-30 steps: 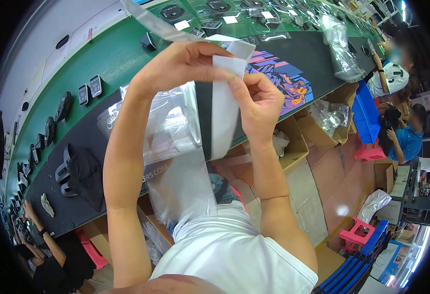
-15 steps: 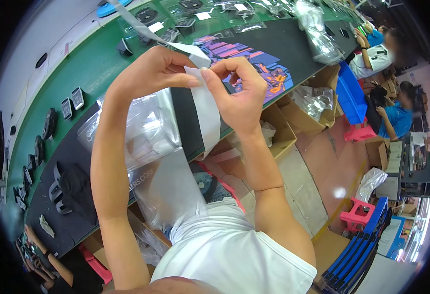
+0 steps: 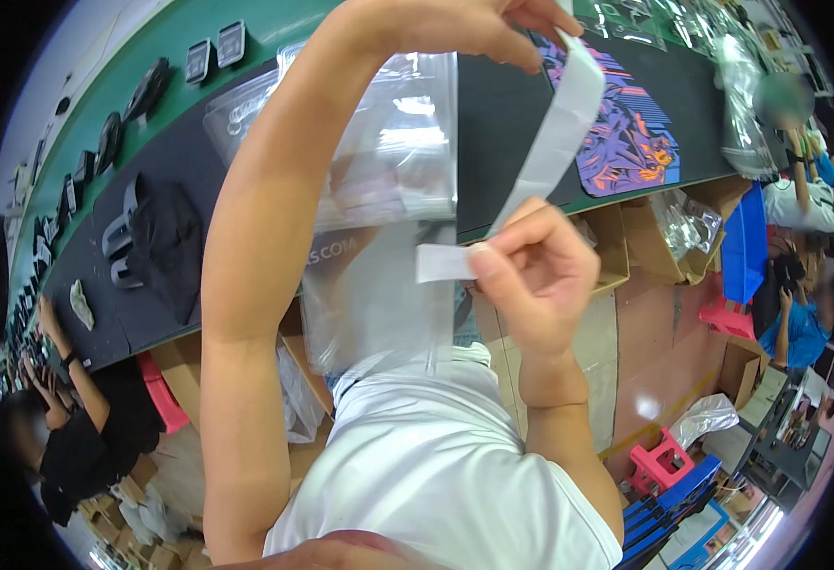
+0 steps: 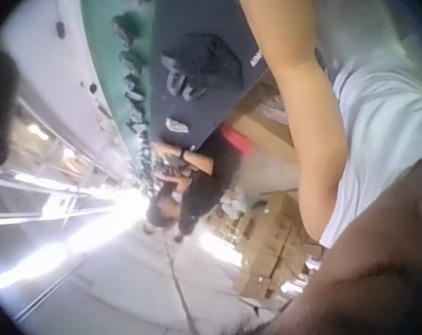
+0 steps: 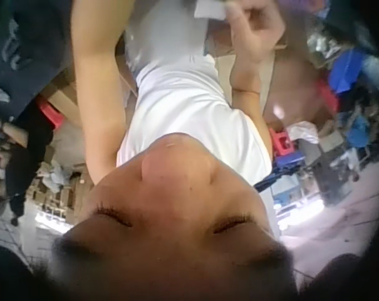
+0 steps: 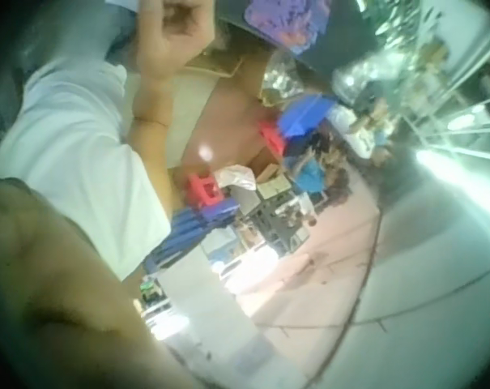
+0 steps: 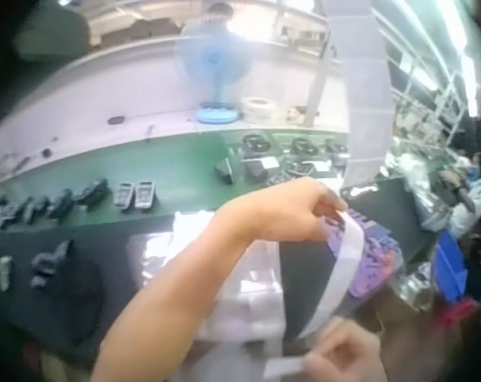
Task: Placing electronic mouse shells into plastic blister packs and applying labels.
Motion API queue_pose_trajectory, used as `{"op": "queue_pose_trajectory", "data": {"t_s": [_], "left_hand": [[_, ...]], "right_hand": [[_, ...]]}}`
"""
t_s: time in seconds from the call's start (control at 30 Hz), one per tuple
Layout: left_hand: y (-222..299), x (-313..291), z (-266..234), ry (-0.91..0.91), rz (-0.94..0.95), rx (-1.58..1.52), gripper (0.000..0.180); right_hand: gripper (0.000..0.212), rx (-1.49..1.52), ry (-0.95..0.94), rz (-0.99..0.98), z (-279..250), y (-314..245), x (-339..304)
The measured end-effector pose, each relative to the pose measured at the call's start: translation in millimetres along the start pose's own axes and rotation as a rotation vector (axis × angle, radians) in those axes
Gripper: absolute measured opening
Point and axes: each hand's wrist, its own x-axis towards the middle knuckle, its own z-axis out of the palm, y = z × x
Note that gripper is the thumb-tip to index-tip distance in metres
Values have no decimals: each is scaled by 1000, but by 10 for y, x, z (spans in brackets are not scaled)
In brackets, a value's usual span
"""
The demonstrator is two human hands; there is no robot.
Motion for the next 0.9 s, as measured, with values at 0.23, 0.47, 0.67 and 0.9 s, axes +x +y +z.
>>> {"op": "queue_pose_trajectory", "data": {"t_s": [0.23,0.47,0.67,0.9], "left_hand": [[-65,-52,-46,-6,-19,-72,58],[2,-86,-70,-69,-30,-158,55],[8,-50,-29,11,-49,-22,46],[31,-51,-35,7,-50,37,38]], "right_hand": [[15,-307,-148,-74,265,318,-63],[15,-336,-57,-35,300,382,-182],[15,-395,-98,-55,300,356,-146],[15,-442,-79,-113,337,391,-158]]}}
